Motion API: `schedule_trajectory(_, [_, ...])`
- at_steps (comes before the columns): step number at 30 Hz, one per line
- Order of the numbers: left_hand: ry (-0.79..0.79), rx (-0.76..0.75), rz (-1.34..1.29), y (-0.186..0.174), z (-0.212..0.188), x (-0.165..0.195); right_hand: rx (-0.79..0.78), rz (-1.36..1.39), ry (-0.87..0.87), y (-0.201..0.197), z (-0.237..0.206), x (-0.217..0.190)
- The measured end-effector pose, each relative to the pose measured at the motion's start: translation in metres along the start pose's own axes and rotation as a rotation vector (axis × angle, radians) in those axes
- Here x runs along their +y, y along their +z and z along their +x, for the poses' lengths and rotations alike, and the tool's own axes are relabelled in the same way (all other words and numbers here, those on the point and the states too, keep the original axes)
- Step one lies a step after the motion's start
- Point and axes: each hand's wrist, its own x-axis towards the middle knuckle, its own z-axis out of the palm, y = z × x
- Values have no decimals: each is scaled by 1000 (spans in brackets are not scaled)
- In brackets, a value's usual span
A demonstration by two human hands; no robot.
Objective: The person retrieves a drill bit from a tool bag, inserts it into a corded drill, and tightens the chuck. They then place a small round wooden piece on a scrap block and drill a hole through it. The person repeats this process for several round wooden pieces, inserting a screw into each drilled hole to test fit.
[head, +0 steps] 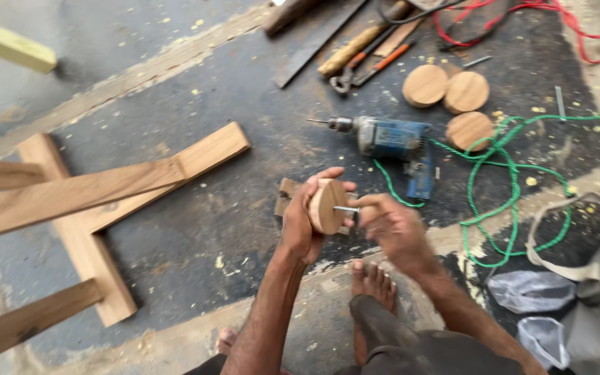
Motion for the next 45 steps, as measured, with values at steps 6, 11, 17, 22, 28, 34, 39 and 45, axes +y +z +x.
schedule_trajectory(6, [-73, -124, -346, -8, -2, 16, 180, -139, -43, -35, -3, -17])
schedule_trajectory(11, [-80, -114, -268, -4, -2, 16, 89, -280, -382, -4, -7, -39])
schedule_trajectory(17, [285, -49, 523, -2, -10, 21, 1, -132, 76, 19, 7, -49])
schedule_trajectory(22, [569, -106, 780, 2, -21, 24, -120, 495, 354, 20, 6, -35])
schedule_trajectory(28, [66, 69, 712, 5, -9, 19, 21, -230, -85, 21, -1, -19])
schedule_trajectory(34, [-375, 135, 273, -5, -3, 10, 168, -662, -783, 19, -1, -15])
schedule_trajectory(39, [-151, 145, 303, -15, -3, 5, -11, -245, -103, 11, 3, -15])
schedule_trajectory(45, [-12, 108, 510, -12, -3, 2, -84, 157, 271, 12, 0, -16])
